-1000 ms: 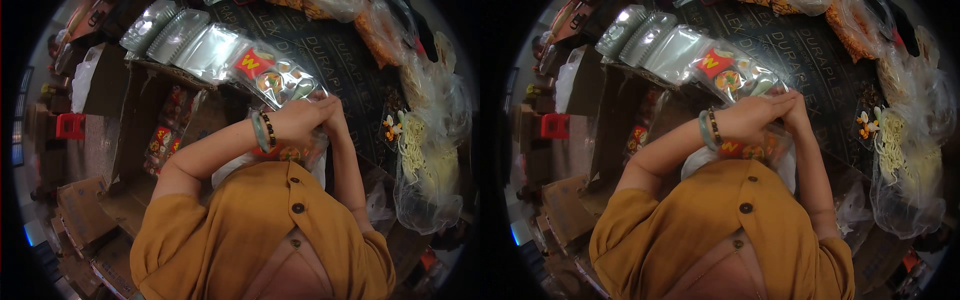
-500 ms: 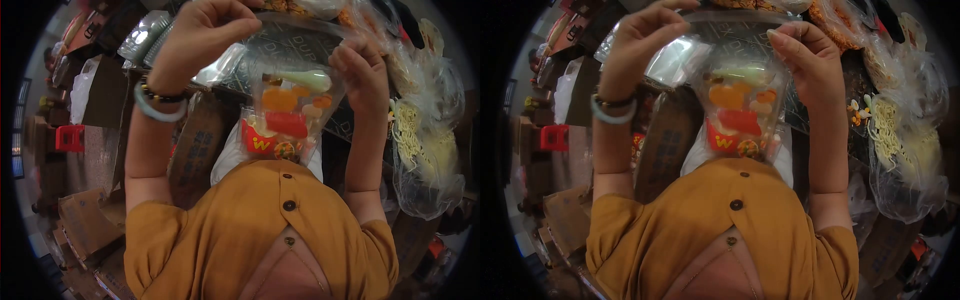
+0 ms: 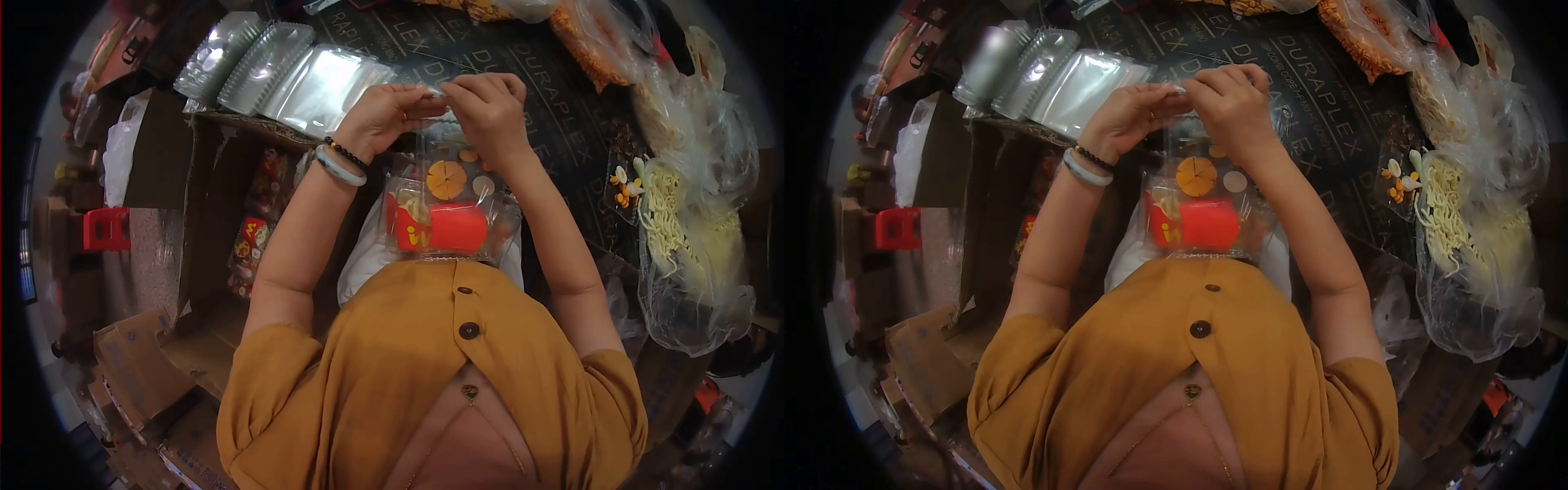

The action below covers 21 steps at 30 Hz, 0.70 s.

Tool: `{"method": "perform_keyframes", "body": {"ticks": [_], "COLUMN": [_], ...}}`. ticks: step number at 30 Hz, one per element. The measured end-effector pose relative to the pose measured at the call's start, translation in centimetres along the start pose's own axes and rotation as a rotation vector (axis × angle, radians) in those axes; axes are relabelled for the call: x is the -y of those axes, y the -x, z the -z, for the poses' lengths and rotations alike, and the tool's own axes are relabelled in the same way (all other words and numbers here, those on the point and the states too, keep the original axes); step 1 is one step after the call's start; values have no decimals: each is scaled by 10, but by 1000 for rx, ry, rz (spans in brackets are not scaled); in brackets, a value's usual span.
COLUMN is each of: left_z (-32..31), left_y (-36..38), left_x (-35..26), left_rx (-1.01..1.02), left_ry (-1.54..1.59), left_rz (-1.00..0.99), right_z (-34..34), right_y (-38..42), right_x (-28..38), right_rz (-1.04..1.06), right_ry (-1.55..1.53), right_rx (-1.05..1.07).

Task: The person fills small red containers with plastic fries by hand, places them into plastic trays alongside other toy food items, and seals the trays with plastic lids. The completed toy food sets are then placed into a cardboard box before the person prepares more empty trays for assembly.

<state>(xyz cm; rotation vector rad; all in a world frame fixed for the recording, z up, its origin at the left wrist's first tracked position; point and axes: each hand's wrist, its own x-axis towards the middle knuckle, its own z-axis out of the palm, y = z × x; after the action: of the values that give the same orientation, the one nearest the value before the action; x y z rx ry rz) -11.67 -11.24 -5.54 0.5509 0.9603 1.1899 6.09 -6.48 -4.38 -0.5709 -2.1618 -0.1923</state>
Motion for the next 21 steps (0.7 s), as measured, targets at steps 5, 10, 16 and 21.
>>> {"method": "perform_keyframes", "body": {"ticks": [5,10,16,21], "left_z": [-3,-16,-14,-5], "left_y": [14,13,16,11], "left_x": [-1,10,12,15], "left_rx": [38,-116,-124,-75], "left_ry": [-166,-291,-247,-174], "left_rz": [-91,-196,-169,-182], "right_z": [-17,-27,27,73], "right_y": [-6,-6,4,51], "right_x": [3,4,-67,-129], "right_rz": [165,64,-1119,-1025], "right_ry": [22,-61,-1236,-633], "right_rx": [102,99,-356,-308]}}
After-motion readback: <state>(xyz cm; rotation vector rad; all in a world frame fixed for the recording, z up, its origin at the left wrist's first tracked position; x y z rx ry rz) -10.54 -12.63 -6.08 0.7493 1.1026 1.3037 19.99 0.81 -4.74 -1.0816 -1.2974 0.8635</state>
